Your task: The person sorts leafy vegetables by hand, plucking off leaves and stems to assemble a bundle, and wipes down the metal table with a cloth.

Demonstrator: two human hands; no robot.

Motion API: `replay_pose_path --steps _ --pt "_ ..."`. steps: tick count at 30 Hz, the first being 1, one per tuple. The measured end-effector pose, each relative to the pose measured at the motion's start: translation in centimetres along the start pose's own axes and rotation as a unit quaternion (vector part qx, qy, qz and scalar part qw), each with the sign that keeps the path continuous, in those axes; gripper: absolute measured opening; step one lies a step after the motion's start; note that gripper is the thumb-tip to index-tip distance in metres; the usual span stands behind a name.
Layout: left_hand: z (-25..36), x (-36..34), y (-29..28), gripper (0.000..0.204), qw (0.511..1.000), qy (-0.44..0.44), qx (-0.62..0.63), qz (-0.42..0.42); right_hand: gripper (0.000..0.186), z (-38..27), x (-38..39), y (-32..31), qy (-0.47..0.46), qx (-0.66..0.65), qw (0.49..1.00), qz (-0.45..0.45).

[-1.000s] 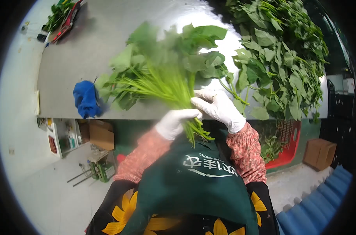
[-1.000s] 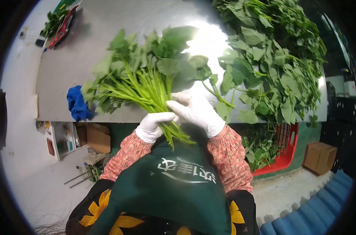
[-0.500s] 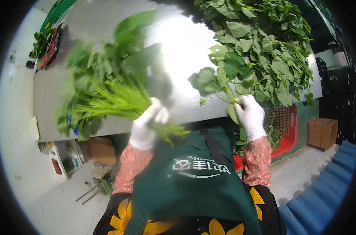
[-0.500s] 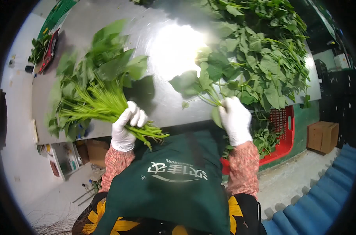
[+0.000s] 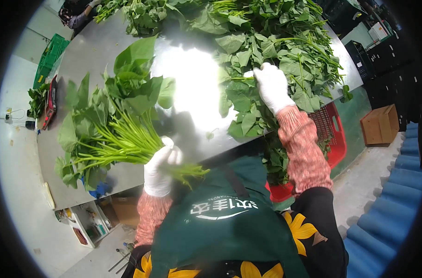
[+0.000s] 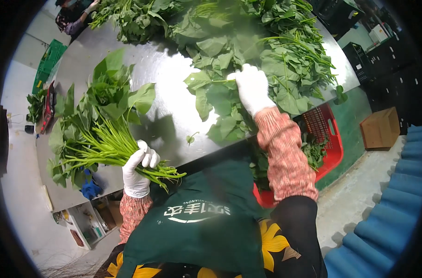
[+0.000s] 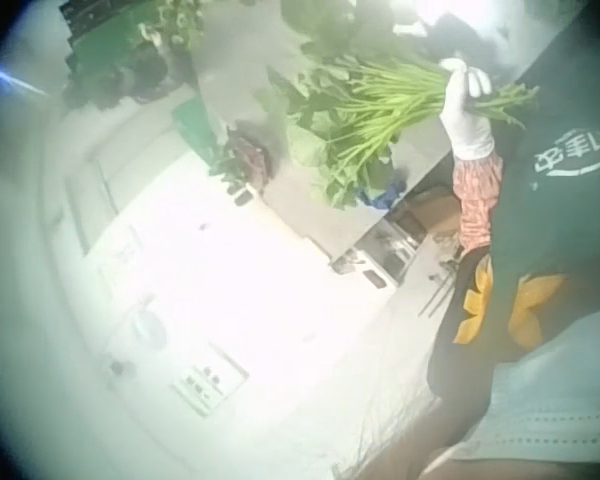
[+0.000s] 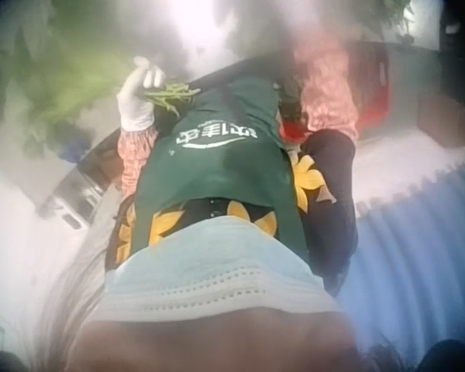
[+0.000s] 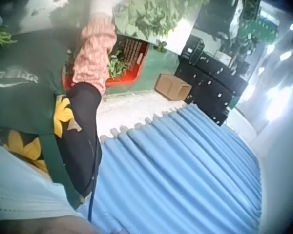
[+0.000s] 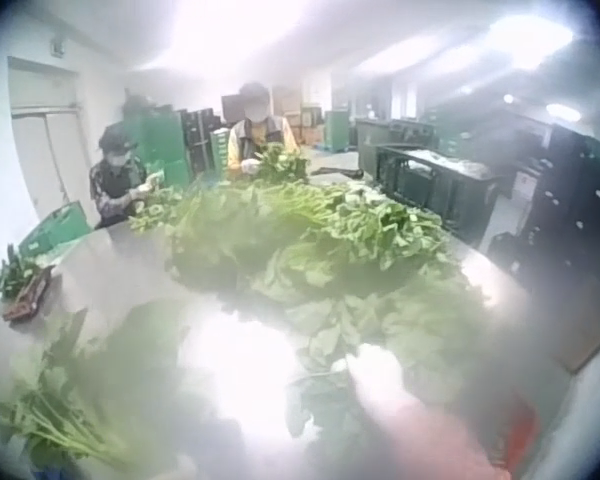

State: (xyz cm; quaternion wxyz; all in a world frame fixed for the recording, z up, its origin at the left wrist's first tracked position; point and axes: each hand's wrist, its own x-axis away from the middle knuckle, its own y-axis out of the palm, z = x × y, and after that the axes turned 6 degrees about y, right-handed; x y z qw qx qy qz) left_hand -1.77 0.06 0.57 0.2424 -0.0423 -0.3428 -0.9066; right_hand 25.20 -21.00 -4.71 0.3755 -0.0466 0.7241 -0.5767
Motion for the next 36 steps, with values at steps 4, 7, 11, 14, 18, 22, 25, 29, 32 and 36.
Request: replay_pose_path --steps 4,7,11,14,18,22,25,29,32,36 --pt "0.3 0.7 -1.7 0.010 0.999 0.031 0.022 0.012 0.011 -0.4 -3.1 -0.8 -0.020 -0.092 0.996 -0.005" --pt "0.2 0.5 -2.0 0.010 0.998 0.048 0.033 0.019 0.011 -1.1 -5.5 -4.2 0.140 -0.506 0.851 -0.028" --pt "0.1 0.2 -2.1 0.004 0.994 0.043 0.098 0.012 0.013 -1.6 -6.8 -7.2 0.245 -0.651 0.712 -0.098" --pt "0.1 -0.1 -2.0 0.009 0.998 0.040 0.029 0.029 0.018 -0.8 -5.5 -7.5 0.196 -0.676 0.708 -0.053" --pt "0.2 -0.3 -2.0 0.007 0.995 0.044 0.085 0.022 0.013 -3.0 -5.9 -11.9 0.186 -0.731 0.656 0.025" --pt "0.2 -0.4 -1.8 0.008 0.997 0.036 0.063 0.021 0.018 -6.1 -6.2 -16.4 0.175 -0.685 0.707 -0.014" --pt "0.0 -0.1 -1.4 0.009 0.991 0.056 0.044 0.113 0.013 -8.4 -8.1 -15.4 0.090 -0.711 0.696 -0.045" --pt "0.6 -0.5 -1.8 0.008 0.996 0.048 0.062 0.045 0.046 -8.2 -10.8 -5.6 0.157 -0.713 0.635 -0.254" --pt "0.5 -0.7 -2.0 0.009 0.993 0.061 0.066 0.074 0.046 -6.0 -9.6 0.3 0.182 -0.571 0.785 -0.158" --pt "0.1 -0.9 -2.0 0.009 0.989 0.066 0.092 0.099 0.022 -0.3 -7.5 -0.1 0.217 -0.541 0.794 -0.175"
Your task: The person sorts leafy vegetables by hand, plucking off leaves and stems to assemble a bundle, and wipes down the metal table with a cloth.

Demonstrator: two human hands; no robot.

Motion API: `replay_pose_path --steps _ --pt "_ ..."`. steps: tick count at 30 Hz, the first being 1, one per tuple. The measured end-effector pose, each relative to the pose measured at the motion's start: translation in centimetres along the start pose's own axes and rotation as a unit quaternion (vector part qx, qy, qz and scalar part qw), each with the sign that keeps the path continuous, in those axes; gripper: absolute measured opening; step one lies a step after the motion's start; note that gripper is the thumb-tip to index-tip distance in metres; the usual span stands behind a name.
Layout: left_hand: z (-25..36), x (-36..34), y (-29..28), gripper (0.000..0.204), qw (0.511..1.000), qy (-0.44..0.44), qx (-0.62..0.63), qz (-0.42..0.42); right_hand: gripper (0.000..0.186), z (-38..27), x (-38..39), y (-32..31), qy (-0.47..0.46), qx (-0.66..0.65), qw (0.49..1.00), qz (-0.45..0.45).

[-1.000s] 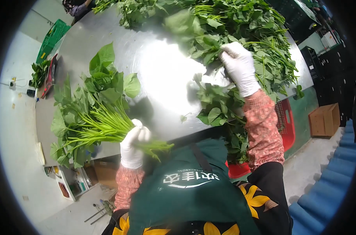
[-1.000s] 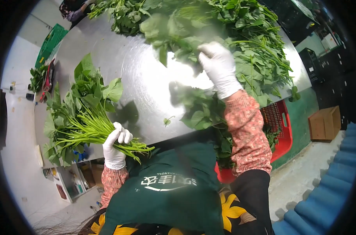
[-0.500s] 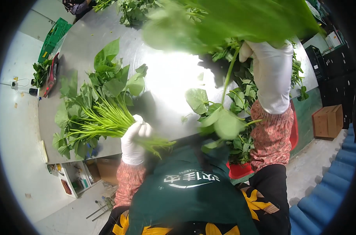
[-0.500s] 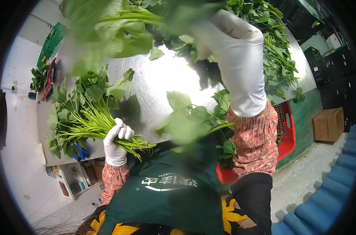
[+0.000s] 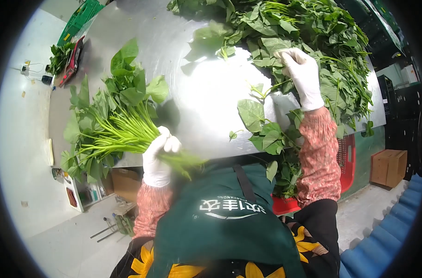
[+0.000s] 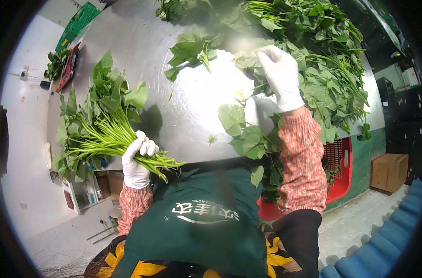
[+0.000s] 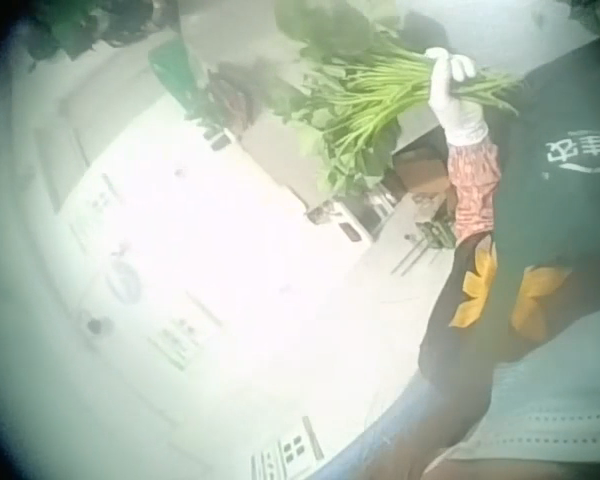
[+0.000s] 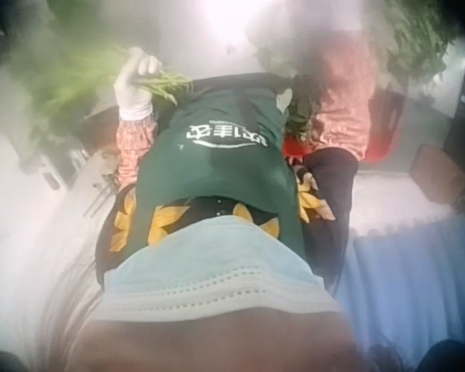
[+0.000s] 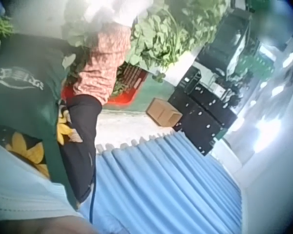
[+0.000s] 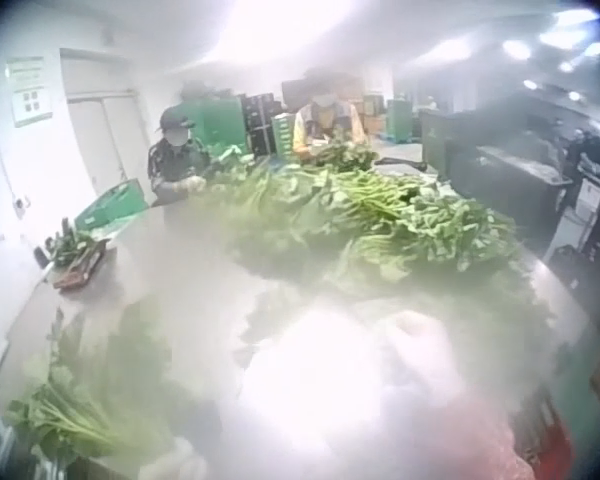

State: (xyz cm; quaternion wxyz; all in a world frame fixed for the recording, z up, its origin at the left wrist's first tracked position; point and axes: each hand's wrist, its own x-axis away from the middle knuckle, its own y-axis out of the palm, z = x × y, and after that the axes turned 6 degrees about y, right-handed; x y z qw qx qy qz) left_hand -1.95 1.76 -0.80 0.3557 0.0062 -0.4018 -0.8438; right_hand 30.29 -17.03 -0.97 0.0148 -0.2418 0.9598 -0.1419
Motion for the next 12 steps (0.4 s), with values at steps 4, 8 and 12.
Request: replay_pose_path --steps 4,8,12 --pt "0.2 -0.5 -1.4 0.008 1.000 0.004 -0.017 -0.007 0.014 2.6 3.4 3.0 -0.136 0.241 0.961 -0.014" --pt "0.4 0.1 -0.6 0.008 0.998 -0.018 -0.035 -0.045 0.018 2.8 5.0 7.1 -0.261 0.493 0.830 0.023" --pt "0.6 0.7 -1.1 0.011 0.998 -0.003 -0.043 -0.048 0.028 3.6 3.8 7.4 -0.219 0.486 0.845 -0.036"
